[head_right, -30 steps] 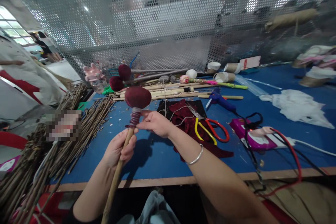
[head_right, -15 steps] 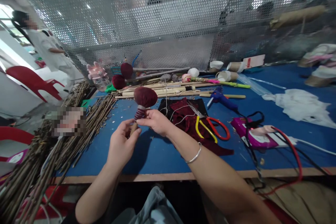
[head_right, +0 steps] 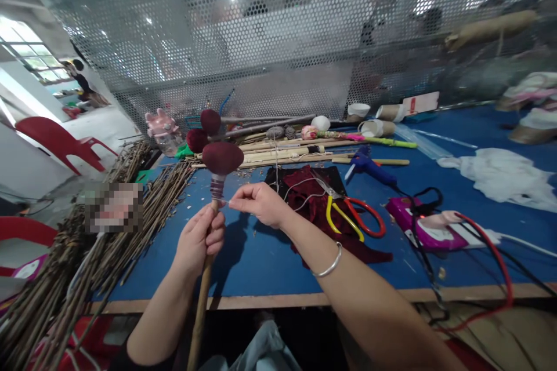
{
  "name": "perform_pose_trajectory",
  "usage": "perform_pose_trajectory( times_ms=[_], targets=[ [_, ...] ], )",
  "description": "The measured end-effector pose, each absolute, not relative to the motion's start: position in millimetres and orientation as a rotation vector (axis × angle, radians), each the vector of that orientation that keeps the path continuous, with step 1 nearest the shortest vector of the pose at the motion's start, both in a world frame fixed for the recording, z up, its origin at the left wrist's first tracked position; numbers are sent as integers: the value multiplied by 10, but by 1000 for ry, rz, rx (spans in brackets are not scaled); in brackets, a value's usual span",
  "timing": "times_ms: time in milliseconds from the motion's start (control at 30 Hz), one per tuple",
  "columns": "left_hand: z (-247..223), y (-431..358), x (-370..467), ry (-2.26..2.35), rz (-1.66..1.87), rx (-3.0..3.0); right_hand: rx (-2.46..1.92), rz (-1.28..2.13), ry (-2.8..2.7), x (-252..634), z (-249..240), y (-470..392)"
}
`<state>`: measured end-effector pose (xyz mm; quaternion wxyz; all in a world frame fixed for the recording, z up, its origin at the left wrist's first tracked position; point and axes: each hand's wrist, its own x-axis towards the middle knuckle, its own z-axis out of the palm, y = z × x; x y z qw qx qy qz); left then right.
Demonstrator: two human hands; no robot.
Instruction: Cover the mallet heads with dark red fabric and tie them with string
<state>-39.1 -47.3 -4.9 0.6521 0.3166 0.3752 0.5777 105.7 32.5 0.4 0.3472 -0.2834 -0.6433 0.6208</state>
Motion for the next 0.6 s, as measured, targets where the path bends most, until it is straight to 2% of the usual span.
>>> perform_pose_trajectory(
  times_ms=[267, 600],
  targets=[
    [-16, -523, -434, 713, 1247, 634, -737, 1619, -1635, 1024, -59, 355],
    [-72, -446, -422, 869, 1345, 742, -699, 1620, -1648, 1033, -61, 333]
  ],
)
